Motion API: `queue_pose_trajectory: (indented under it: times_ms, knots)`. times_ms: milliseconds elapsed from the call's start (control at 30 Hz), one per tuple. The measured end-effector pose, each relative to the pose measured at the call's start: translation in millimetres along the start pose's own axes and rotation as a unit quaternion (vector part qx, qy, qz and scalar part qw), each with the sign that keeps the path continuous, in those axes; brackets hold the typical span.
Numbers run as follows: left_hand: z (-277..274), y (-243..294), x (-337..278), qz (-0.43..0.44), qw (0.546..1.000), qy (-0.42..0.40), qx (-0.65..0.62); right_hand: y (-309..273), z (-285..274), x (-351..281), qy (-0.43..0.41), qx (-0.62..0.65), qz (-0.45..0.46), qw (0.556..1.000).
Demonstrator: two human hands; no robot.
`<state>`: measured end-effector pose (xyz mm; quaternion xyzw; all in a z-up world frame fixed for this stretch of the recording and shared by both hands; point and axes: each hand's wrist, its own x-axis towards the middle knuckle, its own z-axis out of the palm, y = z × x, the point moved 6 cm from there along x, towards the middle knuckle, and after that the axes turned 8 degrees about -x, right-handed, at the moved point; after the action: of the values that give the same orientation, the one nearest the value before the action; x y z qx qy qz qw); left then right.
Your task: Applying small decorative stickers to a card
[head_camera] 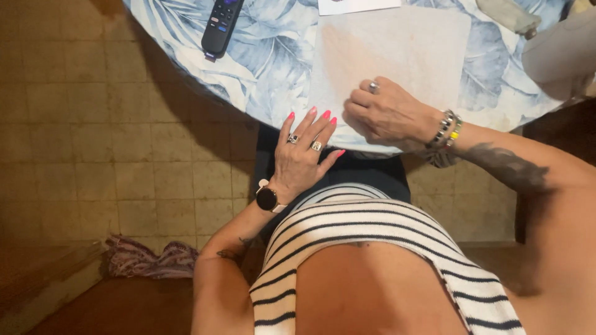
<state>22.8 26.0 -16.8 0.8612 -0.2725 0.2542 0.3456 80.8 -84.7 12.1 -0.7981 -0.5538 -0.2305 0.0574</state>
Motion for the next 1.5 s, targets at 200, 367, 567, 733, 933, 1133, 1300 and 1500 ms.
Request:
queue_pose_trajectory:
  times_ms: [200, 367, 567, 733, 933, 1133, 1300, 1500]
  knots:
    - [0, 0, 0, -0.002, 1.000, 0.006, 0.001, 16, 19, 1, -0.008, 0.079, 0.059, 0.995]
    - [1, 0, -2, 0.001, 1.000, 0.008, 0.006, 27, 40, 14, 0.015, 0.046, 0.061, 0.997]
    - [0, 0, -2, 0.001, 1.000, 0.011, -0.002, 4, 9, -9, -0.038, 0.022, -0.029, 0.999]
    - [-4, 4, 5, 0.004, 1.000, 0.010, 0.001, 16, -8, -24, -0.122, -0.018, -0.070, 0.990]
    - [-21, 16, 34, -0.047, 0.995, 0.064, -0.055, 21, 2, -19, -0.084, 0.314, 0.234, 0.916]
    - [-19, 19, 46, -0.150, 0.924, 0.075, -0.345, 3, 5, -16, 0.042, 0.513, 0.414, 0.751]
    - [-12, 20, 45, -0.156, 0.915, 0.067, -0.366, 2, -4, -14, 0.081, 0.472, 0.414, 0.774]
    - [-14, 20, 41, -0.119, 0.949, 0.076, -0.281, 5, -3, -16, 0.053, 0.426, 0.376, 0.821]
